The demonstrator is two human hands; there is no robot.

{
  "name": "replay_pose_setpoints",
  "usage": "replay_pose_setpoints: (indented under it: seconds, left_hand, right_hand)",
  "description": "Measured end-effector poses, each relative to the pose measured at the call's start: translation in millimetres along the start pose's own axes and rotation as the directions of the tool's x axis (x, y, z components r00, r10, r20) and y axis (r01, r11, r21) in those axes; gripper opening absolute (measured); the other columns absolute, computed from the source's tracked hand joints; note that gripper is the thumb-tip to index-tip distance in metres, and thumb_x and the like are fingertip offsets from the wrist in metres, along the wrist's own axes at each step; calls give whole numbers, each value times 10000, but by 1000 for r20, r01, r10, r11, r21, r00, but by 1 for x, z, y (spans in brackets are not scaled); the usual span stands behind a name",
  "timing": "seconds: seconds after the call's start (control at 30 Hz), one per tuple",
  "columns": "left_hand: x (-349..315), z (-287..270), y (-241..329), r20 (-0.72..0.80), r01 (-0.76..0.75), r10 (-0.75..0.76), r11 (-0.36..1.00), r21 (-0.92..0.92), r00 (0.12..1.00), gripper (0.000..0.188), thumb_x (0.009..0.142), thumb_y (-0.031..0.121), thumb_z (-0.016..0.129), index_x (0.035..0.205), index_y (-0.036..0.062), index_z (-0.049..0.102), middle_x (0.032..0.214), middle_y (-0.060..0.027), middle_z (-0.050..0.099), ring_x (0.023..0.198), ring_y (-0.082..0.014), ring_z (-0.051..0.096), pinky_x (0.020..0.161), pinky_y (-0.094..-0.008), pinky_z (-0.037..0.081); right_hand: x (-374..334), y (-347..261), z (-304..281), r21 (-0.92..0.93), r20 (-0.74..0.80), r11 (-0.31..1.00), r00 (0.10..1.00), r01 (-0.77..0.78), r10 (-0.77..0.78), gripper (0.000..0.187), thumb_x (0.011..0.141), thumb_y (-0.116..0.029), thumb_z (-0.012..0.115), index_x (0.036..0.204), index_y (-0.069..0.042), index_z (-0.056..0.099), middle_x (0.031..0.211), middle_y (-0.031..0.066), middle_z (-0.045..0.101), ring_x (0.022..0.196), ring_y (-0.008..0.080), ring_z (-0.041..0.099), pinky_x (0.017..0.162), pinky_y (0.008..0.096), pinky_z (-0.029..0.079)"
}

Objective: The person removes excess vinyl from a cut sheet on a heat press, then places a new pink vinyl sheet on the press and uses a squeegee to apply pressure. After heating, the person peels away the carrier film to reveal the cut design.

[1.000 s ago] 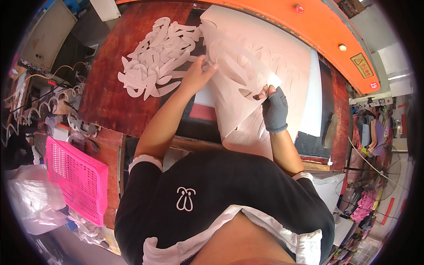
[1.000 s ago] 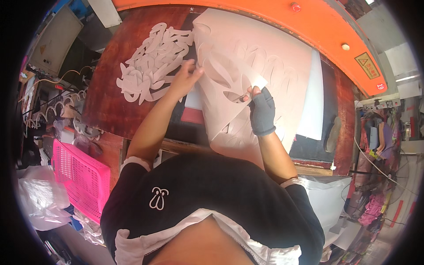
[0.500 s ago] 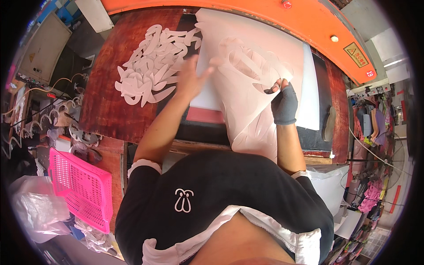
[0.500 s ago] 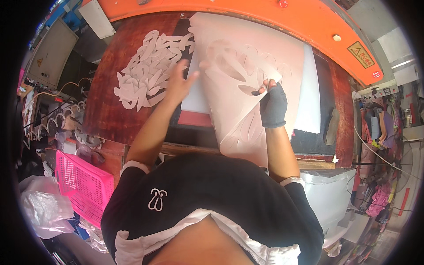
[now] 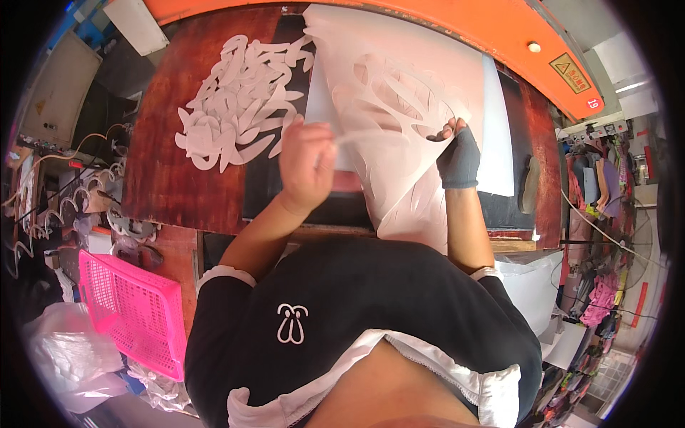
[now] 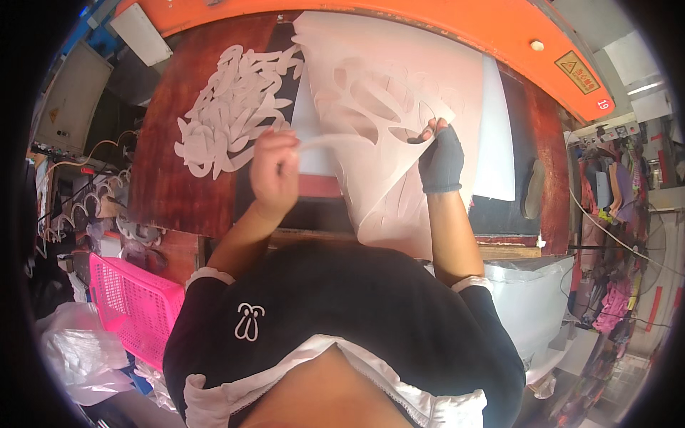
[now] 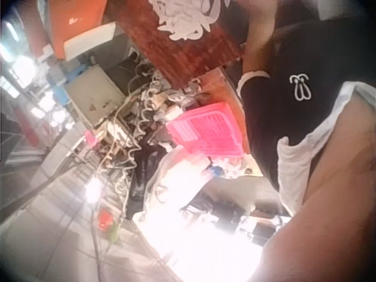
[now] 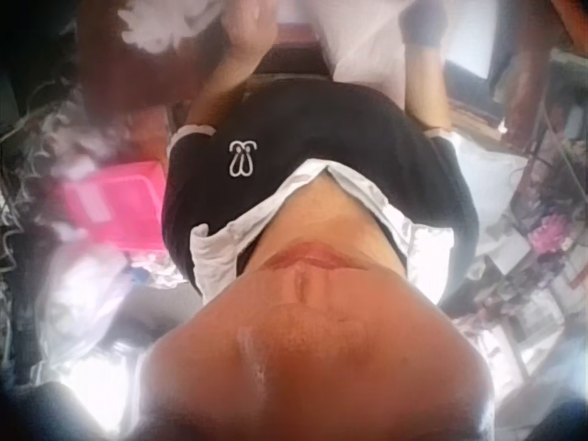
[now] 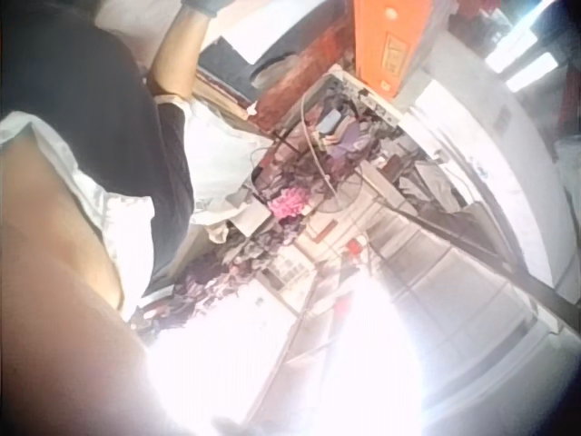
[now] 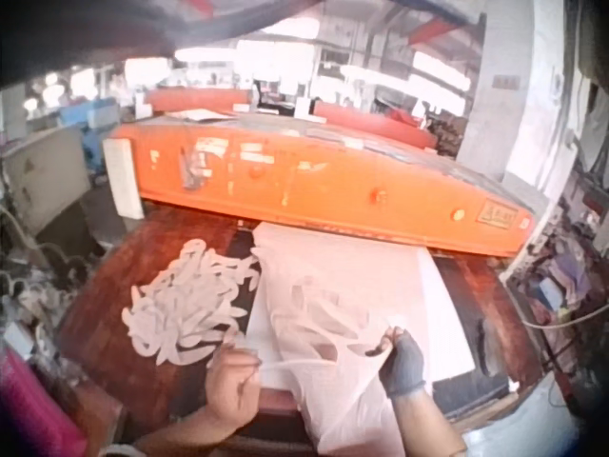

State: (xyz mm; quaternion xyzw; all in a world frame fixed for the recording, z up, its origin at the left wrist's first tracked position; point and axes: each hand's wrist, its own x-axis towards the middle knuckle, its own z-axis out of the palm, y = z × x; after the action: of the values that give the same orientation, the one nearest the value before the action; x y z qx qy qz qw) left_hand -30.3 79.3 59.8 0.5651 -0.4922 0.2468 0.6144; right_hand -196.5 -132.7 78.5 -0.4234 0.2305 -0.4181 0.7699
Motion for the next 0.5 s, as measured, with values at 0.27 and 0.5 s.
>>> replay_pose_setpoints:
  seconds: [0.27,0.5]
  left_hand:
    - [-2,-33,-73,95,226,-342,779,584,935,373,790,244,662,1025,-5,512,1022,-184,560,827,-324,570,744,-391,454]
    - [-24,43,-53,505,723,-776,588,363,378,467,774,397,659,987,8,515,838,-179,594,744,-326,587,687,-388,460]
  right_hand:
    - [-4,0,4,-13,61,1000,998,25,-24,179,933,-181,474,920,-30,568,821,28,520,698,138,508,699,373,492]
    - [-12,4,11,-96,163,994,986,55,-39,193,923,-194,494,916,-18,572,818,33,522,712,130,516,710,374,508]
